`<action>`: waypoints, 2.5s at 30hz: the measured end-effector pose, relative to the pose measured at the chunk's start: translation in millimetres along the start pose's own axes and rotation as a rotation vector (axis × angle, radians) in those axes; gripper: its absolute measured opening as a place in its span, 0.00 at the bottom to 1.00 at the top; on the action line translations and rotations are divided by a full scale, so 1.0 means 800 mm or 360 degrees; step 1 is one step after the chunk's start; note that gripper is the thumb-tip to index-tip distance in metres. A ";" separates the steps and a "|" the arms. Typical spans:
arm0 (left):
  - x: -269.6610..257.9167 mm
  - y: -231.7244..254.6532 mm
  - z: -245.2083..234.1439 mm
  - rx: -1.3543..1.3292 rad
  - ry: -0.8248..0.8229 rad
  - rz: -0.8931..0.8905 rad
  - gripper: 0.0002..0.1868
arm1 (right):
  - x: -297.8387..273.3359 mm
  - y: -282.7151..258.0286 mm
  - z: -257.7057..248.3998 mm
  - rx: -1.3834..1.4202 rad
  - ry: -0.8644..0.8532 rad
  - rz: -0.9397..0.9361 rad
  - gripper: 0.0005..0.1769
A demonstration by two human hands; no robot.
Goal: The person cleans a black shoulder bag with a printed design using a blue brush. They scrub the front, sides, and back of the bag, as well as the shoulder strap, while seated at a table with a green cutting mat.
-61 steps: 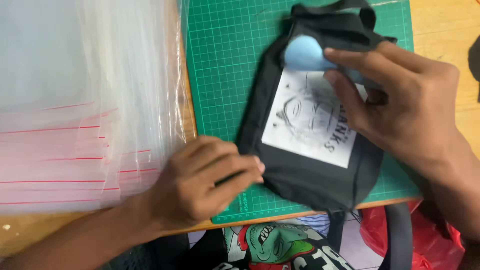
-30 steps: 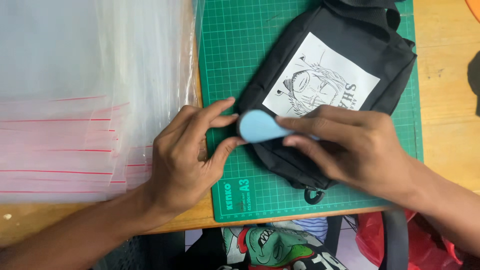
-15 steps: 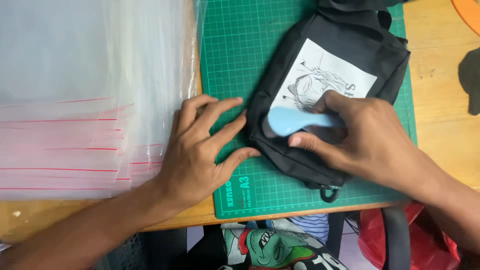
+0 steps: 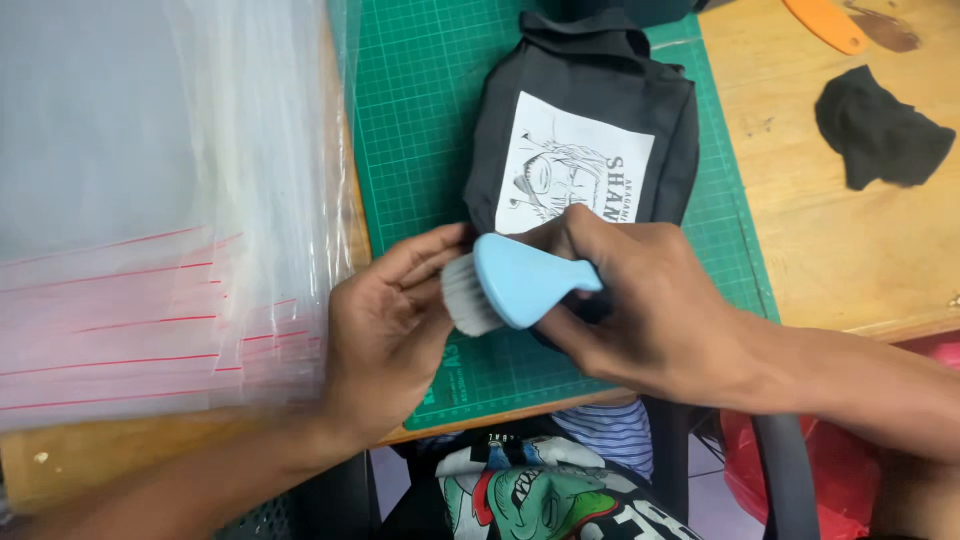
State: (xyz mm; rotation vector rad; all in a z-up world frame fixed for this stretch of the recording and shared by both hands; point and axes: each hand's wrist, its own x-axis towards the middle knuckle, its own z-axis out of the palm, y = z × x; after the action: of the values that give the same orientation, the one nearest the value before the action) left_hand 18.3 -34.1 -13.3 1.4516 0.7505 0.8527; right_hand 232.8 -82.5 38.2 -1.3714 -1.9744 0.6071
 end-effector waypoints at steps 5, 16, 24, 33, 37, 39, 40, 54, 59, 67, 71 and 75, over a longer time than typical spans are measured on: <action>0.005 0.031 0.024 -0.0309 0.0019 -0.0212 0.27 | -0.011 0.010 0.014 0.0004 0.0275 -0.0037 0.16; 0.012 0.132 0.030 0.1013 0.0156 0.1340 0.07 | -0.014 -0.027 0.007 0.0851 0.1074 -0.0294 0.27; 0.028 0.116 0.034 0.1038 0.0150 0.1394 0.05 | -0.035 0.008 0.022 0.0879 0.0909 0.0048 0.29; 0.024 0.069 0.038 0.1203 0.0010 0.1293 0.09 | -0.048 0.024 0.036 0.0837 0.0949 0.0148 0.30; 0.027 0.065 0.037 0.1093 0.0091 0.1237 0.01 | -0.049 0.028 0.044 0.0769 0.1033 0.0125 0.32; 0.029 0.066 0.034 0.1101 0.0115 0.1263 0.01 | -0.047 0.027 0.039 0.0733 0.1010 0.0146 0.32; 0.030 0.066 0.033 0.1102 0.0133 0.1287 0.02 | -0.047 0.027 0.036 0.0693 0.0990 0.0175 0.32; 0.026 0.058 0.029 0.1353 -0.0285 0.1797 0.09 | -0.072 0.045 0.015 0.1556 0.0629 0.0470 0.21; 0.021 0.048 0.029 0.1329 -0.0359 0.1806 0.06 | -0.072 0.039 0.027 0.1889 0.0791 0.0500 0.28; 0.045 0.081 0.029 0.0920 -0.0297 0.0959 0.29 | -0.074 0.038 0.027 0.1440 0.0735 0.0729 0.29; 0.106 0.082 0.039 0.1171 -0.0237 0.0799 0.20 | -0.071 0.030 0.033 0.1258 0.0612 0.0677 0.19; 0.143 0.091 0.078 0.1658 -0.0262 0.0208 0.32 | -0.071 0.028 0.035 0.1416 0.0533 0.0616 0.20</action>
State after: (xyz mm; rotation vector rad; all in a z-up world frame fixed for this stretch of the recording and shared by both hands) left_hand 128.1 26.7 67.5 2.4723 1.0445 0.4027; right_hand 240.2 -127.9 -10.7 -1.1530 -0.9537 1.1636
